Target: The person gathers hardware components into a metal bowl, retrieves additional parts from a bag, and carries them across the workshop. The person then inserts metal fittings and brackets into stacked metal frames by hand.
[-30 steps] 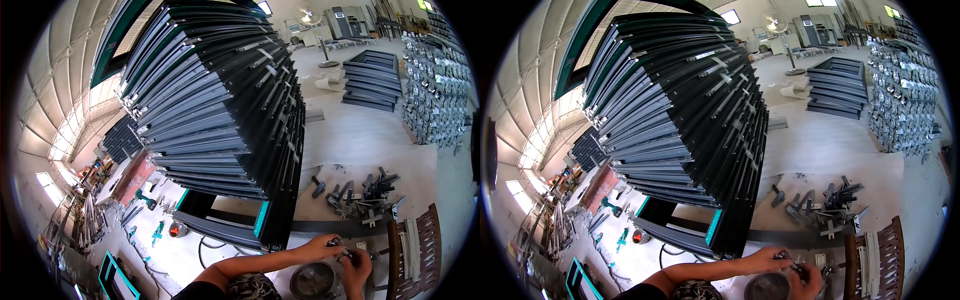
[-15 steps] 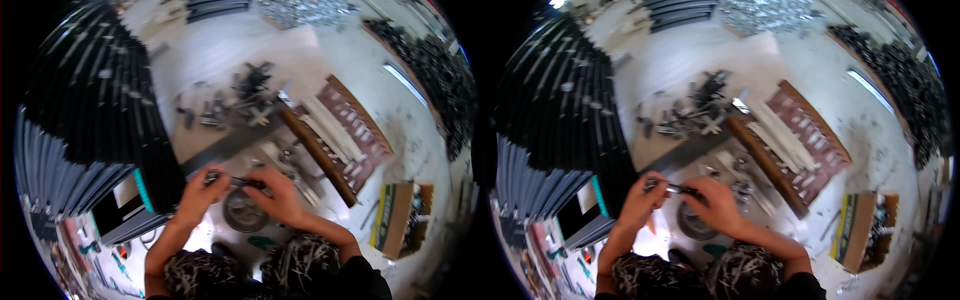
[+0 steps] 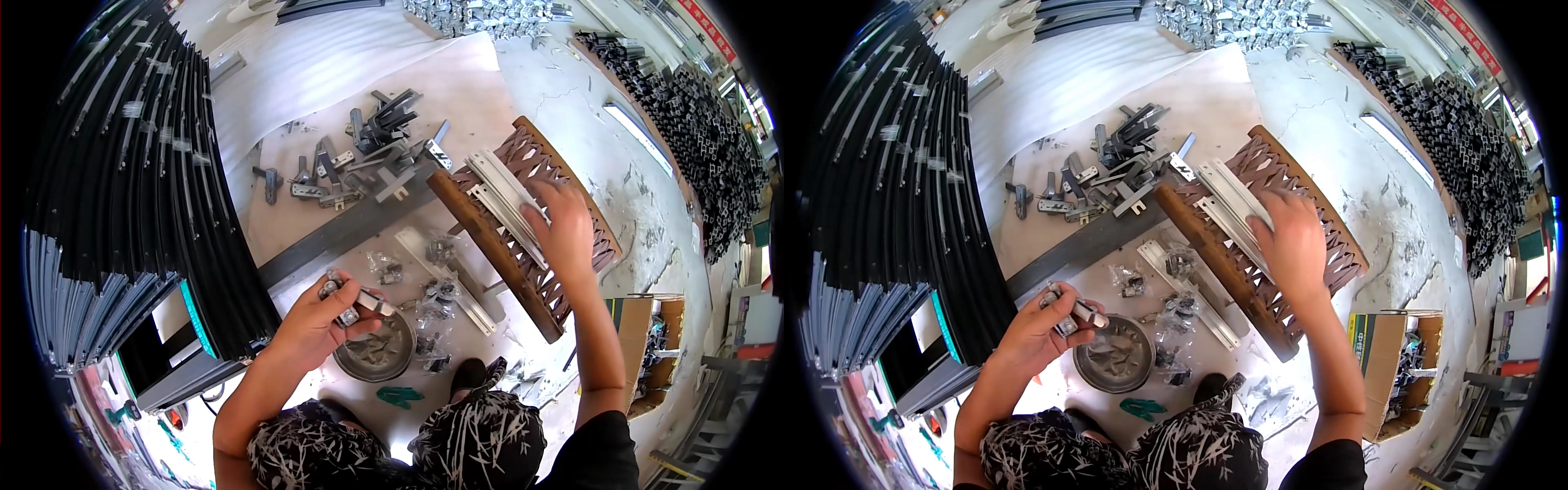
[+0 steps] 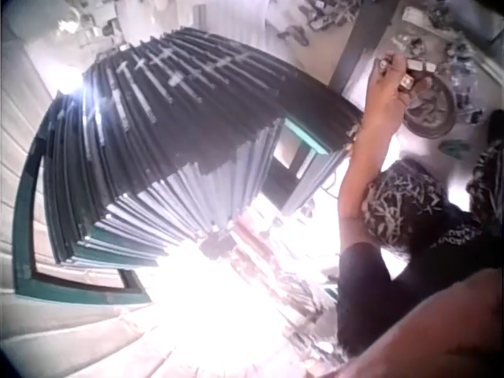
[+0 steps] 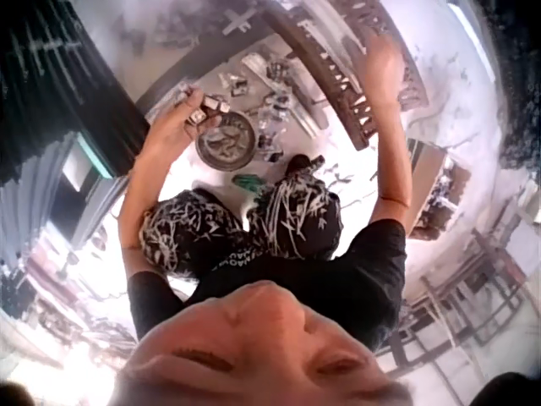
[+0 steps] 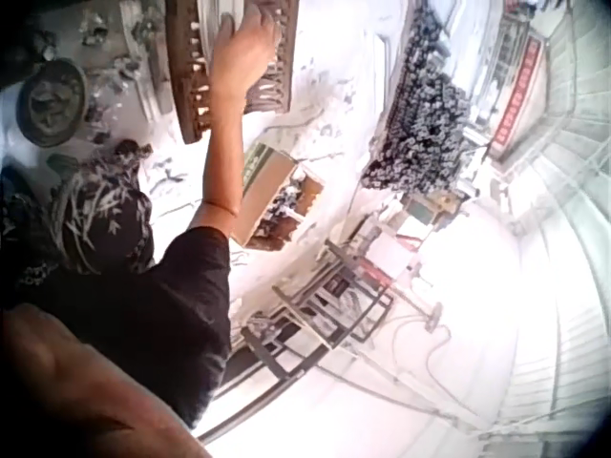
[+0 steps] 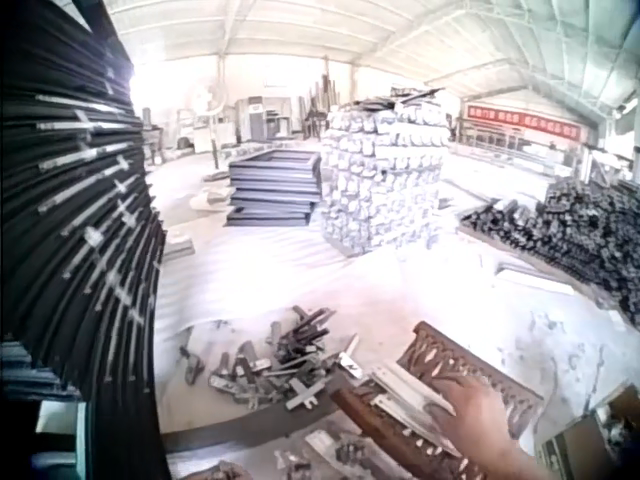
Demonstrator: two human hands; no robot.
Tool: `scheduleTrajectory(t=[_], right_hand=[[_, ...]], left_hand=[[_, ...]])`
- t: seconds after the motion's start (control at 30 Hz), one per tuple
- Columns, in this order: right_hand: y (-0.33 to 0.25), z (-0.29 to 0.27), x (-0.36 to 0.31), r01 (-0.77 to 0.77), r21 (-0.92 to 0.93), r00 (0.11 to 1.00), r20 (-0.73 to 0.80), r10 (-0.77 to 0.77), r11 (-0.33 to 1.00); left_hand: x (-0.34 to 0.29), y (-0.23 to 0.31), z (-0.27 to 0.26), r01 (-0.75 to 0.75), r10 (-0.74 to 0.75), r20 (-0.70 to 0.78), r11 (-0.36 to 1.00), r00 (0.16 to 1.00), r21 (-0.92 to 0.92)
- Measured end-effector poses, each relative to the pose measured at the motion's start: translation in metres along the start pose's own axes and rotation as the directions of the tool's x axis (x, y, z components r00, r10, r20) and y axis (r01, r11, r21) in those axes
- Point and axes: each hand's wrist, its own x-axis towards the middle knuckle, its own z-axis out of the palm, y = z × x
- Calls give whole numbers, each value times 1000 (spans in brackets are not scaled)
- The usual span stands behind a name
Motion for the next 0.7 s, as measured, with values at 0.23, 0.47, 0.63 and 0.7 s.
scheduleTrajectory(t=[0.23, 0.47, 0.63, 0.7], right_hand=[[14, 13, 22, -117, -46, 907, 401, 126, 992], [29, 8, 24, -271, 117, 910, 354, 215, 955], [52, 6, 19, -360, 244, 916, 278, 290, 901], [47, -2, 20, -394, 304, 911, 252, 325, 867]], left_hand=[[-7, 4, 0, 25, -26, -27, 998, 999, -49], [-14, 5, -13, 40, -40, 1, 991, 999, -128], [-12, 8, -4, 66, -67, -9, 994, 998, -91], [-14, 7, -4, 69, -70, -7, 993, 998, -93]])
